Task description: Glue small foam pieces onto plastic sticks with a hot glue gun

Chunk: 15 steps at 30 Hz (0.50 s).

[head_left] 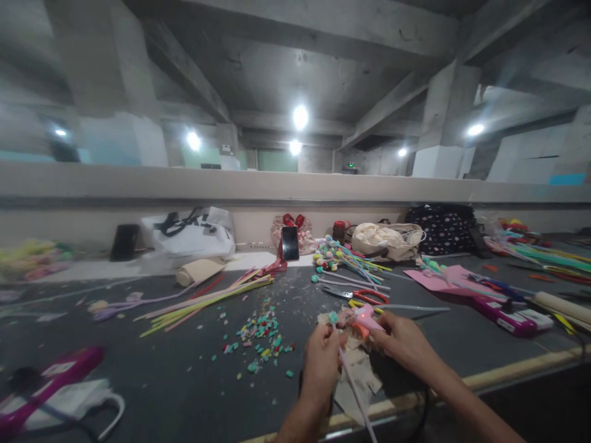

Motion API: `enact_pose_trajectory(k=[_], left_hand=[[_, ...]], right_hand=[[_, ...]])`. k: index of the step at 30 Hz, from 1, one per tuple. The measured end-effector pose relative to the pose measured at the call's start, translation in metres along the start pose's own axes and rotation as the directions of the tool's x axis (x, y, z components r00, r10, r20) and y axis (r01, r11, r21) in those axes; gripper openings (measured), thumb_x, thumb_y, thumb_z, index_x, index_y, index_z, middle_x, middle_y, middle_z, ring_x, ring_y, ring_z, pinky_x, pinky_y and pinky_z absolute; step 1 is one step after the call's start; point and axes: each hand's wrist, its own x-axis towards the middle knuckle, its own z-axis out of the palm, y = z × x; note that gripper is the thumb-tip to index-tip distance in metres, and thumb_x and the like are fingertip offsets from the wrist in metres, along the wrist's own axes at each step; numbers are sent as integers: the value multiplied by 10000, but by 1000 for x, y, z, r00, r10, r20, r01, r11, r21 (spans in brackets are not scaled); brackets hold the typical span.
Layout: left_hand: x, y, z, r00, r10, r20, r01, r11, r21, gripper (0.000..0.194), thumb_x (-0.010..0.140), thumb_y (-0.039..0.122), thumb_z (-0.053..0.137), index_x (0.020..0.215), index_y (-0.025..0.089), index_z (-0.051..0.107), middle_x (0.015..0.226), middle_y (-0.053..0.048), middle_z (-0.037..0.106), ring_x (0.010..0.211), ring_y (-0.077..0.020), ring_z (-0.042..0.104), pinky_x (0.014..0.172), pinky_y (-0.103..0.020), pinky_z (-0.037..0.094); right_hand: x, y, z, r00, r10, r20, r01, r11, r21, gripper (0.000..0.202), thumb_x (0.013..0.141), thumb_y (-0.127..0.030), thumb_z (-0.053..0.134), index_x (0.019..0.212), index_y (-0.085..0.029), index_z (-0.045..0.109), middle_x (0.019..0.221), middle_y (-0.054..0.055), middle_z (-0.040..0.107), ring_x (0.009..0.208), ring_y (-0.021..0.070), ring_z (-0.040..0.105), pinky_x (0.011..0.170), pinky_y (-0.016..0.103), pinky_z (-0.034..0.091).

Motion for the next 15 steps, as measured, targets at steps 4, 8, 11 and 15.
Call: enact_pose_trajectory(k=[4,8,11,15], left_hand=[[0,-6,-3,997,44,-56,-41,998,53,165,609,317,535,633,154,525,607,2,574,554,-121,527,480,-203,375],[0,-4,-5,998,54,-37,-52,997,53,172,619,320,523,632,148,522,606,-8,584,514,-108,507,472,-207,376],[1,-1,-5,999,38,-14,-37,999,36,175,614,312,528,618,138,520,565,-10,576,463,-89,473,450,-198,361],[1,1,-6,1000,26,-5,-26,1000,12,184,615,318,525,601,135,513,565,-13,570,468,-82,470,457,-194,367]], right_hand=[[4,0,-14,997,24,-68,-25,1000,-13,255,711,-406,438,615,-192,536,545,22,591,504,164,533,445,220,285],[1,-4,-27,985,55,-165,-57,998,-11,246,723,-414,422,681,-199,534,597,18,592,565,175,545,495,230,328],[-2,-5,-30,961,96,-260,-80,994,72,259,720,-423,430,798,-201,539,653,18,601,576,169,547,527,236,363],[-1,-6,-27,944,138,-300,-53,960,274,299,706,-416,468,890,-193,544,740,29,613,618,169,553,553,233,400]])
